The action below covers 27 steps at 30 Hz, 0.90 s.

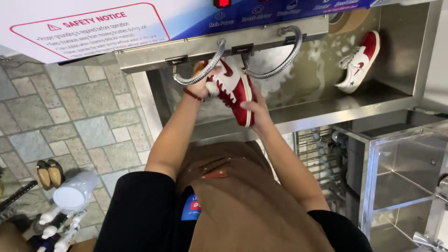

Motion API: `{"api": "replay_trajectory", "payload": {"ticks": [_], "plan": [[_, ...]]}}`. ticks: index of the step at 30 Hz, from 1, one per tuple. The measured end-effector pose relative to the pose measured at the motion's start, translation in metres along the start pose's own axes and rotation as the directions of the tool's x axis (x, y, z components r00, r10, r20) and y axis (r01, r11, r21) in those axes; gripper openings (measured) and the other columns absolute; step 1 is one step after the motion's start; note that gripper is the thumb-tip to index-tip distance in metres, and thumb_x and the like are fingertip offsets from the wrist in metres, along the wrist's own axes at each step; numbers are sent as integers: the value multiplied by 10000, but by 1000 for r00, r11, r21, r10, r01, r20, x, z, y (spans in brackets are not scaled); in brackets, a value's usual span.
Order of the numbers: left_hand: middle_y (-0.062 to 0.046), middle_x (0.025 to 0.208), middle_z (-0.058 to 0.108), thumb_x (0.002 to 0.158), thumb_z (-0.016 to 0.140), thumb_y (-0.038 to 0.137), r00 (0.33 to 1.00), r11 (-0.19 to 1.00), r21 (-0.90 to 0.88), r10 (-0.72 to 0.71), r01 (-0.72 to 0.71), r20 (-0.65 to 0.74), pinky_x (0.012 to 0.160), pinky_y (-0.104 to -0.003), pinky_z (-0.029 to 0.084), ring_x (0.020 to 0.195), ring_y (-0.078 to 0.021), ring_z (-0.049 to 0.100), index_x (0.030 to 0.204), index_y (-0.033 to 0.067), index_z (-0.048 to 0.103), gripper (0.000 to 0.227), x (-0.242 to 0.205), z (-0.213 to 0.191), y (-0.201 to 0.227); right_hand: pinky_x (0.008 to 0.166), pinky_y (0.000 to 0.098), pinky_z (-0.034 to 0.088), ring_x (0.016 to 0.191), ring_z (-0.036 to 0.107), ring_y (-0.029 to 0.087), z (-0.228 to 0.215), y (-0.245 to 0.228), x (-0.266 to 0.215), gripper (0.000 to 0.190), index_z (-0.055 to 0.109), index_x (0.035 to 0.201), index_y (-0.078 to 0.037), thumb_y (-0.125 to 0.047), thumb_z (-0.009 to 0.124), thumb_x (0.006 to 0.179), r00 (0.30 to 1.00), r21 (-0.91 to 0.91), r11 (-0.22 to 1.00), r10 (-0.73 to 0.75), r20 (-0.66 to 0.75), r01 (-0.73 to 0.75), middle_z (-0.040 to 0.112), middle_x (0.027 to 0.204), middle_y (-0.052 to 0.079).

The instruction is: Wash a pair of red and white sneakers using a professional shoe washing station.

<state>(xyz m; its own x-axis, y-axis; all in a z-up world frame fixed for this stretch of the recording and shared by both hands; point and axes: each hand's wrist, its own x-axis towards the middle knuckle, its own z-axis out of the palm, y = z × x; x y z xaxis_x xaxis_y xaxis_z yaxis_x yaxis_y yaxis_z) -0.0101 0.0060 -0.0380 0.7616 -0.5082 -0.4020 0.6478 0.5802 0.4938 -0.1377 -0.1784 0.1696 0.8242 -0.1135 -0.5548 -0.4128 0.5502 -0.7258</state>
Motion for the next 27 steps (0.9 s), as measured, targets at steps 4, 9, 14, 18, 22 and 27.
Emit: {"api": "replay_trajectory", "payload": {"ticks": [4, 9, 14, 18, 22, 27], "plan": [[-92, 1004, 720, 978, 635, -29, 999, 996, -88, -30, 33, 35, 745, -293, 569, 850, -163, 666, 1202, -26, 705, 235, -1, 30, 23, 1119, 438, 440, 1318, 549, 368, 7, -14, 12, 923, 364, 1560, 66, -131, 688, 718, 1000, 11, 1000, 25, -4, -25, 549, 1459, 253], [-85, 1007, 726, 941, 599, -23, 991, 993, 76, -78, 87, -108, 779, -346, 616, 883, -194, 694, 1176, -7, 688, 252, -7, 77, 53, 1137, 419, 443, 1349, 538, 340, 4, 1, 1, 935, 340, 1568, 36, -121, 709, 723, 999, -21, 999, -40, 12, 40, 517, 1496, 228], [-145, 1089, 748, 929, 666, 79, 991, 992, 18, -124, 125, -52, 857, -385, 620, 973, -252, 710, 1203, -62, 689, 309, 2, 15, 16, 1111, 438, 450, 1323, 546, 351, 16, -17, -6, 963, 334, 1576, 26, -142, 716, 708, 999, 69, 998, 5, 33, -7, 521, 1485, 234], [-142, 1084, 719, 853, 751, 44, 995, 994, 67, -82, 86, -62, 866, -418, 605, 983, -269, 692, 1241, -63, 658, 413, -31, 63, 40, 1173, 423, 393, 1375, 520, 343, -8, -1, -15, 1016, 329, 1588, 55, -162, 747, 687, 996, -25, 998, -50, 74, 52, 515, 1511, 228], [-166, 1104, 742, 834, 749, 20, 973, 972, 60, -228, 229, -20, 887, -425, 620, 994, -293, 739, 1239, -36, 620, 428, -92, 117, 61, 1226, 392, 343, 1451, 476, 295, -31, 24, -67, 1104, 287, 1615, 43, -202, 814, 676, 982, -156, 979, -107, 158, 132, 477, 1564, 187], [-136, 1093, 749, 809, 765, -32, 992, 974, 190, -126, 121, 10, 882, -402, 629, 964, -246, 749, 1205, -32, 640, 416, -113, 144, 63, 1226, 395, 358, 1445, 477, 271, -33, 18, -87, 1175, 255, 1638, 3, -226, 875, 667, 973, -275, 948, -104, 206, 159, 471, 1563, 170]]}}
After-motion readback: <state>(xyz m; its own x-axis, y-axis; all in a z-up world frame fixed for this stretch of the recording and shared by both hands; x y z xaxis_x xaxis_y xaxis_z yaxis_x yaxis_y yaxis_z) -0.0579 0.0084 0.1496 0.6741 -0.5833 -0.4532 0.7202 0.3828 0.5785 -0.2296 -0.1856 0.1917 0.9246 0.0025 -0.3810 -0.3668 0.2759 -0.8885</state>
